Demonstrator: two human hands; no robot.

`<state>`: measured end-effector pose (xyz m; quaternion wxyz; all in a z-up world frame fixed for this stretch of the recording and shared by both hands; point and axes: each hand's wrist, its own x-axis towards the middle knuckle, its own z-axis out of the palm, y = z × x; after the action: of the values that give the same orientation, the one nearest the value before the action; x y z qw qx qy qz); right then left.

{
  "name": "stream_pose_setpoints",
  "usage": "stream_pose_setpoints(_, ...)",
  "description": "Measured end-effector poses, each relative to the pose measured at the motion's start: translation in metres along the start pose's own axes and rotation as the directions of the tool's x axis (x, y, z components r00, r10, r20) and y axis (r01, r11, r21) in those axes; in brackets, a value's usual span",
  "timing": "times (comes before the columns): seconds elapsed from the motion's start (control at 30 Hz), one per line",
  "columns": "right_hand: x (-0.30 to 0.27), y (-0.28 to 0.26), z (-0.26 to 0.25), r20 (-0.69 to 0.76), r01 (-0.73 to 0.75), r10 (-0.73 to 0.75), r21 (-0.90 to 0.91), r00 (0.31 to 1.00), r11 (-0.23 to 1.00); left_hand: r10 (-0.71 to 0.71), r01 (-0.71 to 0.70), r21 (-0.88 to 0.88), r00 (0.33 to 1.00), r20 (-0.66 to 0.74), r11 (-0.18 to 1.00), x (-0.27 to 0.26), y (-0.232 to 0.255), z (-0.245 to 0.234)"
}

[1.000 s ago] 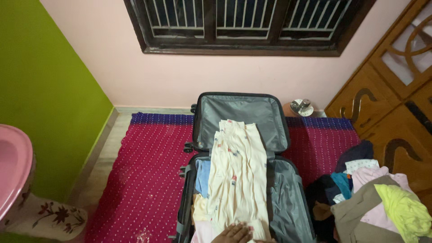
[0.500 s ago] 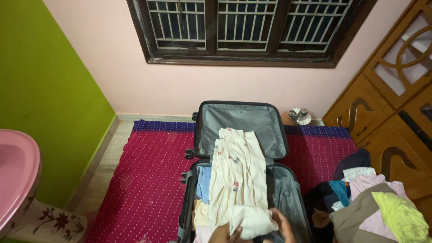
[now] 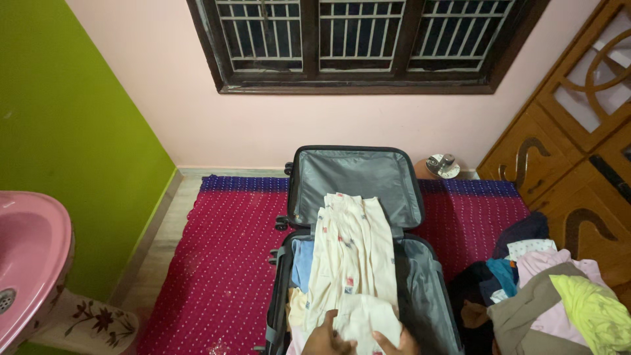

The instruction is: The person packs a suitcase by selecting a patterned white garment from a pile, unfolding and smoothing it by hand, and then folding it before placing it inside the suitcase.

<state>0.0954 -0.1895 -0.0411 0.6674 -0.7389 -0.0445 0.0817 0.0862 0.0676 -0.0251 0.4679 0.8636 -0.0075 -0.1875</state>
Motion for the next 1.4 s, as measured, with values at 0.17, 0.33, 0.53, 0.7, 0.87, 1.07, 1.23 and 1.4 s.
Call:
stream_pose_setpoints(0.17,0.004,-0.007,0.017,-0.127,-0.258,0.228,-0.342,0.965,0.904,-0.111,0.101,-0.062,0.977,-0.183,0.993,0.007,-0.029,0.019)
stream_pose_setpoints(0.33,-0.002,-0.006,0.029,-0.241,-0.346,0.268,-0.391,0.933,0.853,-0.253,0.25,-0.046,0.962,-0.098,0.967,0.012,-0.033,0.018)
stream_pose_setpoints(0.53,-0.019,-0.011,0.031,-0.274,-0.144,-0.042,-0.625,0.961,0.767,0.216,-0.194,0.598,0.976,0.035,0.778,0.013,-0.028,0.038)
stream_pose_setpoints(0.7,-0.018,-0.013,0.033,0.137,0.079,0.113,-0.908,0.984,0.412,0.612,-0.447,0.731,0.789,0.05,0.516,-0.005,-0.044,0.023)
stream_pose_setpoints(0.87,-0.019,0.003,0.027,0.498,0.596,-0.474,-0.8,0.726,0.072,0.539,-0.451,0.715,0.833,0.124,0.535,-0.006,-0.038,0.018)
stream_pose_setpoints(1.07,-0.018,0.007,0.031,0.483,0.517,-0.218,-0.844,0.848,0.14,0.415,-0.384,0.771,0.893,0.172,0.508,-0.021,-0.008,-0.001)
stream_pose_setpoints(1.23,-0.02,-0.043,0.04,0.387,0.27,0.348,-0.901,0.854,0.339,0.417,-0.5,0.633,0.861,0.29,0.592,-0.04,0.021,-0.034)
stream_pose_setpoints(1.4,-0.019,-0.07,0.04,0.473,0.421,0.202,-0.871,0.858,0.252,0.405,-0.46,0.485,0.887,0.222,0.743,-0.048,0.038,-0.049)
